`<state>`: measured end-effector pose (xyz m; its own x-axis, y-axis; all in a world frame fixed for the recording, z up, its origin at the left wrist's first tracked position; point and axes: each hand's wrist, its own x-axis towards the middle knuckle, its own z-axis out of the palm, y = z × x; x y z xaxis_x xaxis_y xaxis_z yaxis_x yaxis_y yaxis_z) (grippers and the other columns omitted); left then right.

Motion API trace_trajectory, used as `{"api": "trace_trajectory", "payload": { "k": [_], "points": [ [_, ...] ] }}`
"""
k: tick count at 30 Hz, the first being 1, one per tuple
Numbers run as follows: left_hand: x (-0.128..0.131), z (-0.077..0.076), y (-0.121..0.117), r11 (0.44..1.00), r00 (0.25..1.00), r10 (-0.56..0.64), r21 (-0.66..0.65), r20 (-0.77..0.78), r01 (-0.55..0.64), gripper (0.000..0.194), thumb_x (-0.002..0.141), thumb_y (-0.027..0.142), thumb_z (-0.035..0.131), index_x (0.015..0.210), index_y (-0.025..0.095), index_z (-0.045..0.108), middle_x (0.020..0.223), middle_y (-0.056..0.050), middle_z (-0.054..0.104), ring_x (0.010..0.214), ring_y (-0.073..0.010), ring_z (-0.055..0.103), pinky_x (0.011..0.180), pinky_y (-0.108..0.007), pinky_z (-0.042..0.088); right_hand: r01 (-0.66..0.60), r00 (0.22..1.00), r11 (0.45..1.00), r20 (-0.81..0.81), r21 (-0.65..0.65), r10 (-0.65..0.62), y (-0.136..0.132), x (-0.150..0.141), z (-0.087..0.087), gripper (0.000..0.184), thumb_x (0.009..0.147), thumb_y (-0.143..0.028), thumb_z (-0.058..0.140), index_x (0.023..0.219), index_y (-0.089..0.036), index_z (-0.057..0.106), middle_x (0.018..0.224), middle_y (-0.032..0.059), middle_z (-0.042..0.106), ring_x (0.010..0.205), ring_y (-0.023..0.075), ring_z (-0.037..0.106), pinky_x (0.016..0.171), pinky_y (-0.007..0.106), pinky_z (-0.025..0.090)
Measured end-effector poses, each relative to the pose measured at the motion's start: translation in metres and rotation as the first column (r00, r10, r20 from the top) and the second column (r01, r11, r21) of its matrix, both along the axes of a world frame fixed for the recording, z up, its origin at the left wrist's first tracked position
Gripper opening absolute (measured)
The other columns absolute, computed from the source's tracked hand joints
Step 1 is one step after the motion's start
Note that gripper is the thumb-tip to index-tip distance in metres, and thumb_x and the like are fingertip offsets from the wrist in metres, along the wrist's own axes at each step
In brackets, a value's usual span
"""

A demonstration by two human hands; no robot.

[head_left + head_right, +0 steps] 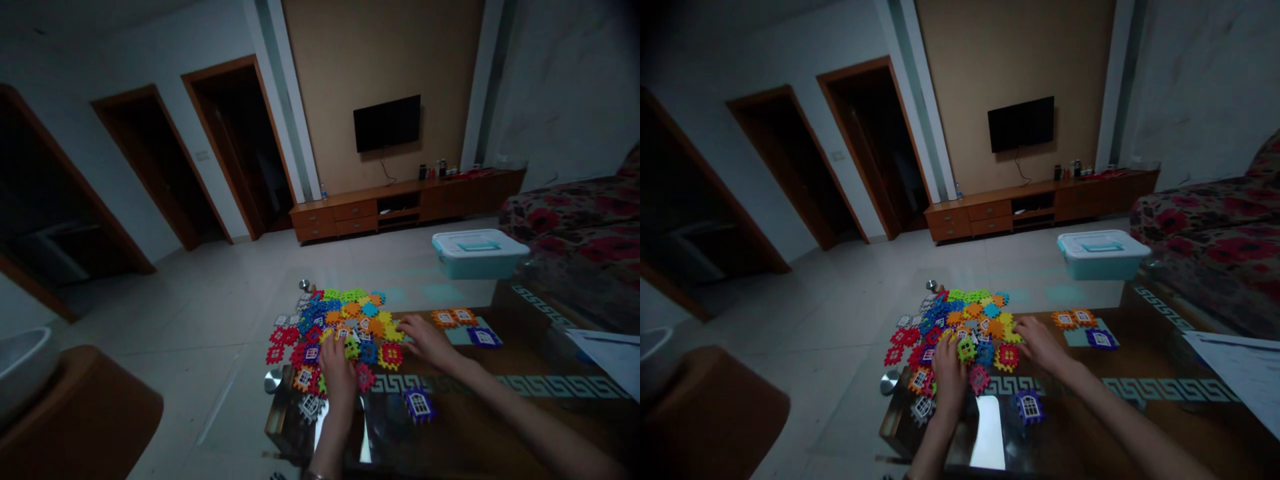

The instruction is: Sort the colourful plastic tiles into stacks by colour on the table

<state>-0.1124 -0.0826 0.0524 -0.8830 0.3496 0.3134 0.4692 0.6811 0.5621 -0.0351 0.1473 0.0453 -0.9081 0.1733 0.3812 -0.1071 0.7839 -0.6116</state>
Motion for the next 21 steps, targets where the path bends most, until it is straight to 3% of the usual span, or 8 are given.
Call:
{"api": "trace_trajectory", "payload": {
  "k": [3, 5, 8, 14, 21],
  "points": [
    [-0.034, 0.002, -0.028, 0.982, 0.983, 0.185, -0.031, -0.001, -0.185, 0.054, 0.077, 0.001, 0.045, 0.125, 0.020, 0.058, 0.140, -0.014, 0.054, 0.137, -0.0277, 0.042, 0.113, -0.052, 0.032, -0.158, 0.986, 0.976, 0.067, 0.151, 0.150, -0.050, -0.035, 0.005, 0.028, 0.077, -0.009, 0.061, 0.098, -0.024, 0.070, 0.107, 0.0096, 0.065, 0.103, 0.0271, 0.058, 0.091, 0.042, 0.048],
    [-0.049, -0.001, -0.041, 0.974, 0.976, 0.212, -0.085, 0.043, -0.208, 0.050, 0.078, 0.007, 0.051, 0.126, 0.020, 0.059, 0.142, -0.013, 0.053, 0.137, -0.0280, 0.042, 0.113, -0.050, 0.033, -0.209, 0.977, 0.957, 0.092, 0.202, 0.194, -0.078, -0.061, 0.011, 0.027, 0.080, -0.009, 0.058, 0.101, -0.022, 0.069, 0.111, 0.0108, 0.065, 0.105, 0.0256, 0.057, 0.092, 0.040, 0.047],
    [-0.058, -0.006, -0.050, 0.967, 0.966, 0.218, -0.162, 0.139, -0.195, 0.048, 0.078, 0.013, 0.055, 0.125, 0.022, 0.061, 0.145, -0.012, 0.051, 0.138, -0.0290, 0.040, 0.113, -0.049, 0.031, -0.199, 0.968, 0.960, 0.192, 0.195, 0.162, -0.106, -0.106, 0.019, 0.029, 0.083, -0.007, 0.054, 0.104, -0.021, 0.069, 0.111, 0.0104, 0.067, 0.105, 0.0235, 0.059, 0.093, 0.036, 0.046],
    [-0.057, -0.012, -0.057, 0.974, 0.976, 0.163, -0.184, 0.146, -0.135, 0.049, 0.075, 0.005, 0.049, 0.120, 0.021, 0.064, 0.136, -0.012, 0.059, 0.130, -0.0278, 0.047, 0.108, -0.048, 0.032, -0.169, 0.943, 0.960, 0.319, 0.222, 0.093, -0.119, -0.171, 0.022, 0.024, 0.076, -0.001, 0.055, 0.081, -0.018, 0.072, 0.093, 0.0099, 0.071, 0.086, 0.0233, 0.063, 0.079, 0.034, 0.049],
    [-0.066, -0.016, -0.070, 0.976, 0.962, 0.216, -0.065, 0.166, -0.208, 0.041, 0.088, 0.015, 0.042, 0.123, 0.020, 0.062, 0.129, -0.012, 0.062, 0.123, -0.0266, 0.052, 0.104, -0.045, 0.037, -0.249, 0.922, 0.953, 0.344, 0.171, 0.179, -0.123, -0.184, 0.012, 0.024, 0.056, -0.005, 0.075, 0.075, -0.020, 0.072, 0.088, 0.0061, 0.067, 0.088, 0.0223, 0.059, 0.083, 0.033, 0.049]
  ]
}}
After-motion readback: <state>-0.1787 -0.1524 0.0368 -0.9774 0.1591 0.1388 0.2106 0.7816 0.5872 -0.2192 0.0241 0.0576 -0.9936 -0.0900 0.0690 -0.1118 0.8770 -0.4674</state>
